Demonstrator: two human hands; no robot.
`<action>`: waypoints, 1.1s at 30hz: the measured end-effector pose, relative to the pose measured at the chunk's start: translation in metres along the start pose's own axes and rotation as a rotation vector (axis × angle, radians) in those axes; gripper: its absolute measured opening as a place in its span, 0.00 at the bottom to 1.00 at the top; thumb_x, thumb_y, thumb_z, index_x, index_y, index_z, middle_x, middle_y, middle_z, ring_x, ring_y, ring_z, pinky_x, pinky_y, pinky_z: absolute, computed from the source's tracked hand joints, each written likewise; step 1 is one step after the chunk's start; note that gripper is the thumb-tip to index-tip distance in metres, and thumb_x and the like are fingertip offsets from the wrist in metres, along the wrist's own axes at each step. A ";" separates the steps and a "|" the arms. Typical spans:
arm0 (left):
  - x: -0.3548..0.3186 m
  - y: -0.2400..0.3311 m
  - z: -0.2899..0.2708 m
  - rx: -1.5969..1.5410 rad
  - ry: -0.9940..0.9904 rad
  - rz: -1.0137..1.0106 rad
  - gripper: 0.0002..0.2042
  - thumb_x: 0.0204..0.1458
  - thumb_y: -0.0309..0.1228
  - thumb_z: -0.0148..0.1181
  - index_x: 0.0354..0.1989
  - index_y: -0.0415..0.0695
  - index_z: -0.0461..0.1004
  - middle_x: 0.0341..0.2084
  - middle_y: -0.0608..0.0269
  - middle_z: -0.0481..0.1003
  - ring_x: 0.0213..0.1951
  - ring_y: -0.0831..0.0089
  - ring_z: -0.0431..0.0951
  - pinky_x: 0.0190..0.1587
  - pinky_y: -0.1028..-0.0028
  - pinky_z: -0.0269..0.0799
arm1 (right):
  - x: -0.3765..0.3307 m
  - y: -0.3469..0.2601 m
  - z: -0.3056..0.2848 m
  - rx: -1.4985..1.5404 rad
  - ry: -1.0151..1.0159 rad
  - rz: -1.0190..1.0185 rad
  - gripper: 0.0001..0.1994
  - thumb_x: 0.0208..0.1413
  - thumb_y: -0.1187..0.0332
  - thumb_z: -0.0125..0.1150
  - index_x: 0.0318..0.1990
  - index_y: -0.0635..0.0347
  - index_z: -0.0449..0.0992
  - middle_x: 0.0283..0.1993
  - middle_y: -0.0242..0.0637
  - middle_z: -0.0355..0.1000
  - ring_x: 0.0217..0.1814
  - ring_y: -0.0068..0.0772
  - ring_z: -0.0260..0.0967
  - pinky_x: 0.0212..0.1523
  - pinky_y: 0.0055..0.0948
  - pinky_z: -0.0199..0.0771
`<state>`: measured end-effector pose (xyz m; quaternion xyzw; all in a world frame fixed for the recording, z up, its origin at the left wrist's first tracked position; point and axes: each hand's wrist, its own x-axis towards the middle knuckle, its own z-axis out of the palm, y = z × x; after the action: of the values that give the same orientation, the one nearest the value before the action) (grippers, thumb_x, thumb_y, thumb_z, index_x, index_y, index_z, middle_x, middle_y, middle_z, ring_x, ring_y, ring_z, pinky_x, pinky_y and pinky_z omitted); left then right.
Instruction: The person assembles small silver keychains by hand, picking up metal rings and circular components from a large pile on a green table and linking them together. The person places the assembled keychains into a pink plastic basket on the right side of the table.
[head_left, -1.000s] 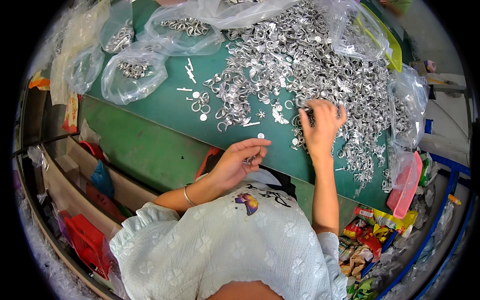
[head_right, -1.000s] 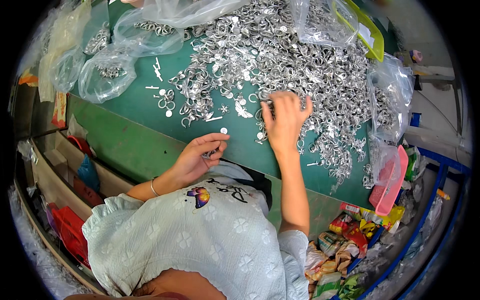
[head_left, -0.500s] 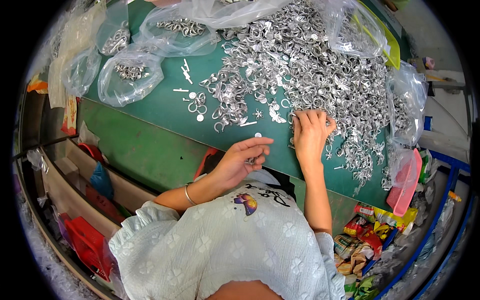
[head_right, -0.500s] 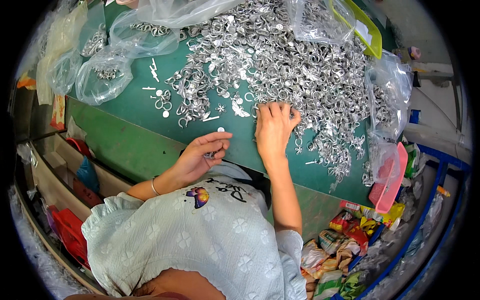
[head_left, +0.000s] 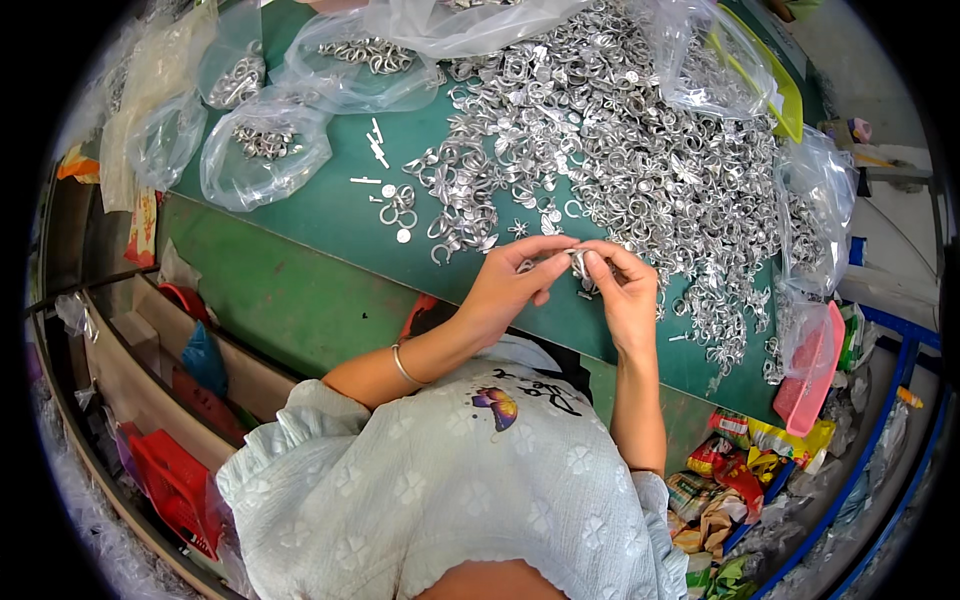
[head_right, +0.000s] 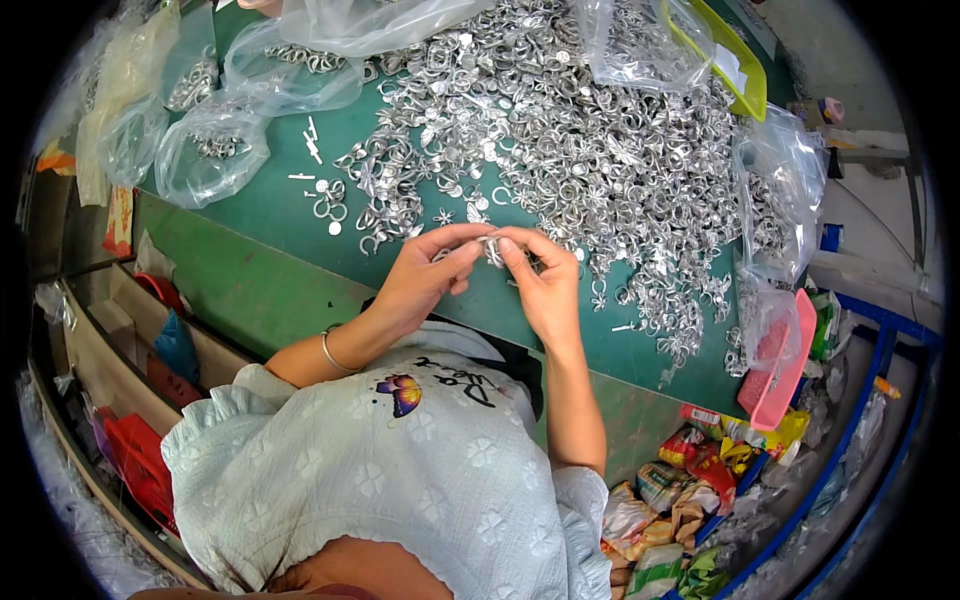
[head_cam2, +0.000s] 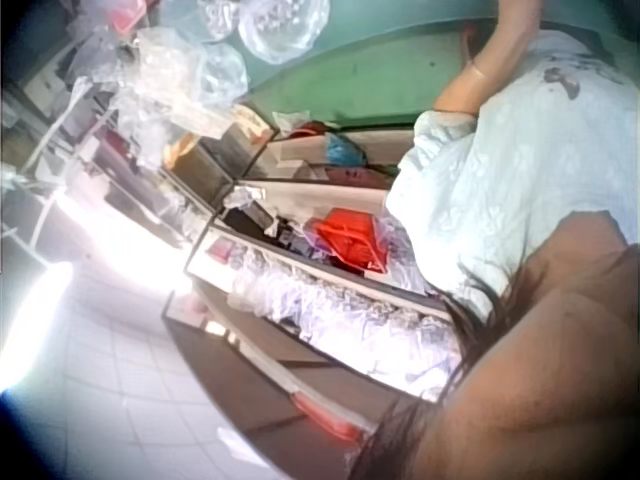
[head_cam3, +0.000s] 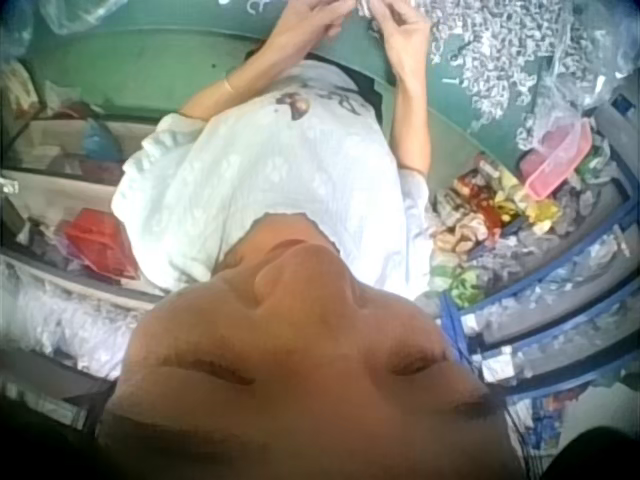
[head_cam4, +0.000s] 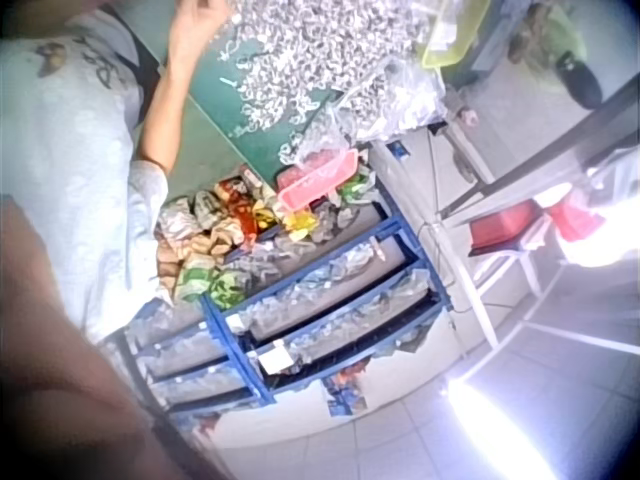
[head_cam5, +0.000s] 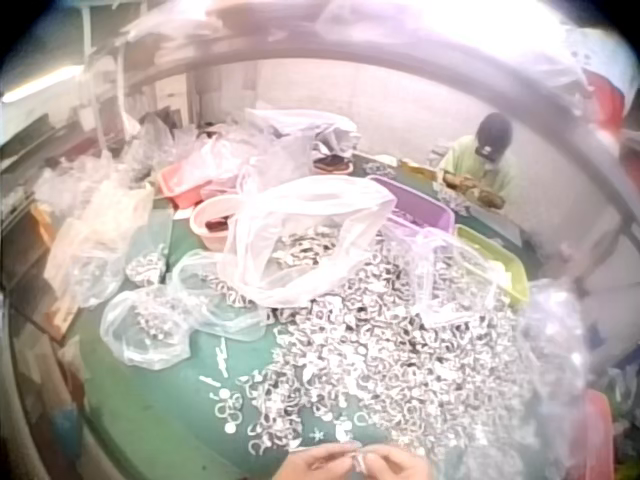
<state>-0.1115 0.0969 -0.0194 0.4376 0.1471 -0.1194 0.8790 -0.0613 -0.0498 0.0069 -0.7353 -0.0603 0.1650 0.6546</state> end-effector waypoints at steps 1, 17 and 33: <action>0.003 0.000 0.000 0.073 0.010 0.011 0.12 0.52 0.29 0.54 0.45 0.40 0.70 0.27 0.69 0.69 0.23 0.86 0.60 0.24 0.83 0.58 | 0.000 0.000 0.000 -0.012 0.010 -0.011 0.06 0.53 0.74 0.54 0.36 0.66 0.75 0.30 0.30 0.71 0.32 0.15 0.64 0.34 0.16 0.64; 0.005 -0.002 0.019 0.494 0.124 0.704 0.03 0.46 0.20 0.56 0.30 0.37 0.71 0.26 0.63 0.70 0.27 0.78 0.68 0.29 0.80 0.64 | -0.013 -0.009 0.014 1.108 0.124 0.579 0.06 0.56 0.74 0.49 0.40 0.64 0.67 0.32 0.33 0.69 0.27 0.21 0.64 0.32 0.19 0.65; 0.015 0.012 0.010 0.173 0.012 0.473 0.04 0.51 0.24 0.52 0.33 0.37 0.71 0.23 0.68 0.66 0.20 0.85 0.60 0.20 0.86 0.55 | -0.002 0.003 -0.002 0.296 -0.040 -0.095 0.04 0.56 0.72 0.50 0.35 0.63 0.67 0.27 0.31 0.67 0.27 0.18 0.62 0.28 0.17 0.63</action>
<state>-0.0925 0.0948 -0.0107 0.5342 0.0351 0.0799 0.8408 -0.0629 -0.0532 0.0050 -0.6236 -0.0831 0.1556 0.7616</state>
